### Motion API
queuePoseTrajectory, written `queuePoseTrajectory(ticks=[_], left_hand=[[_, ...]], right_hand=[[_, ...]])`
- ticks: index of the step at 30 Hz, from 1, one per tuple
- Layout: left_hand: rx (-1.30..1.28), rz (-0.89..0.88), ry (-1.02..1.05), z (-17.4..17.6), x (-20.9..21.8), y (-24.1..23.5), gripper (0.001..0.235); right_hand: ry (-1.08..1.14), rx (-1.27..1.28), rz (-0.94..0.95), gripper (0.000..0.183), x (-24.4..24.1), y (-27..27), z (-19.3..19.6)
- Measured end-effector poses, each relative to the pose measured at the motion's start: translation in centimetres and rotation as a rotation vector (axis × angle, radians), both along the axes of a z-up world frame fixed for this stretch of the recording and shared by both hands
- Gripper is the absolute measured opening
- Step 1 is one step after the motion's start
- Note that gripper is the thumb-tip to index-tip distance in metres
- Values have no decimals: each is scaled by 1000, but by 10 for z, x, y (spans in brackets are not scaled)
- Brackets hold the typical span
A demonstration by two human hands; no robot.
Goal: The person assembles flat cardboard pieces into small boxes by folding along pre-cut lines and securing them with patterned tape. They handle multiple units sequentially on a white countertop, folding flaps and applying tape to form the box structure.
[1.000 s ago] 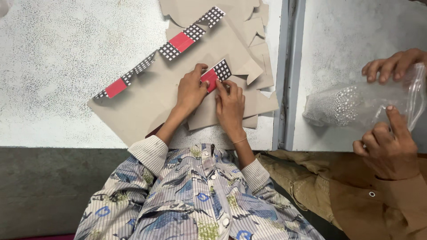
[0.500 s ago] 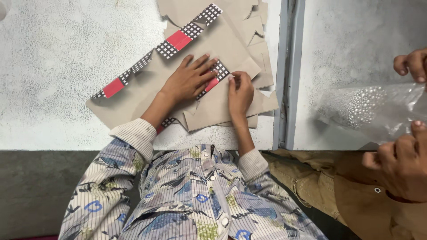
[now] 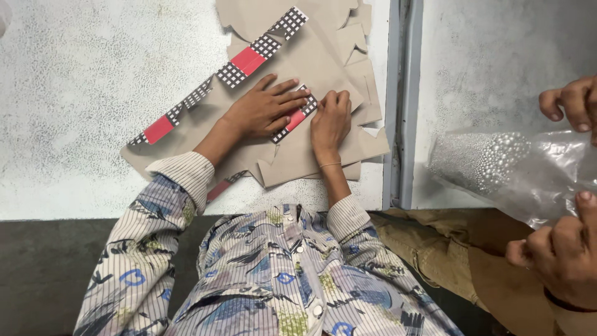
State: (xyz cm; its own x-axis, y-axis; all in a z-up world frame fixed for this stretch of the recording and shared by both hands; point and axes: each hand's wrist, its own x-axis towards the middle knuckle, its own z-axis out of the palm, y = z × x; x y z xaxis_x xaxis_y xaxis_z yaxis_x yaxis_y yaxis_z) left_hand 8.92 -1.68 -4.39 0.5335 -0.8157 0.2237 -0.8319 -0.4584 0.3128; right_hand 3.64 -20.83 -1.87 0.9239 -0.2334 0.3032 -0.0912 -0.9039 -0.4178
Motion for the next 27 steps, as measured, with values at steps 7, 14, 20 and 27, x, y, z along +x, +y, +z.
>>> queuePoseTrajectory(ticks=[7,14,20,27], left_hand=[[-4,75,-6,1,-6,-3,52],[-22,105,-3,0,-4,0,53],[-41,110,17,3,-3,-1,50],[-10,105,13,-1,-4,-2,52]], right_hand=[[-20,-34,86,10,-14,15,5],[-7,3,191,8,-36,35,0],[21,58,257,9,-53,49,2],[78,72,342,14,-70,61,5]])
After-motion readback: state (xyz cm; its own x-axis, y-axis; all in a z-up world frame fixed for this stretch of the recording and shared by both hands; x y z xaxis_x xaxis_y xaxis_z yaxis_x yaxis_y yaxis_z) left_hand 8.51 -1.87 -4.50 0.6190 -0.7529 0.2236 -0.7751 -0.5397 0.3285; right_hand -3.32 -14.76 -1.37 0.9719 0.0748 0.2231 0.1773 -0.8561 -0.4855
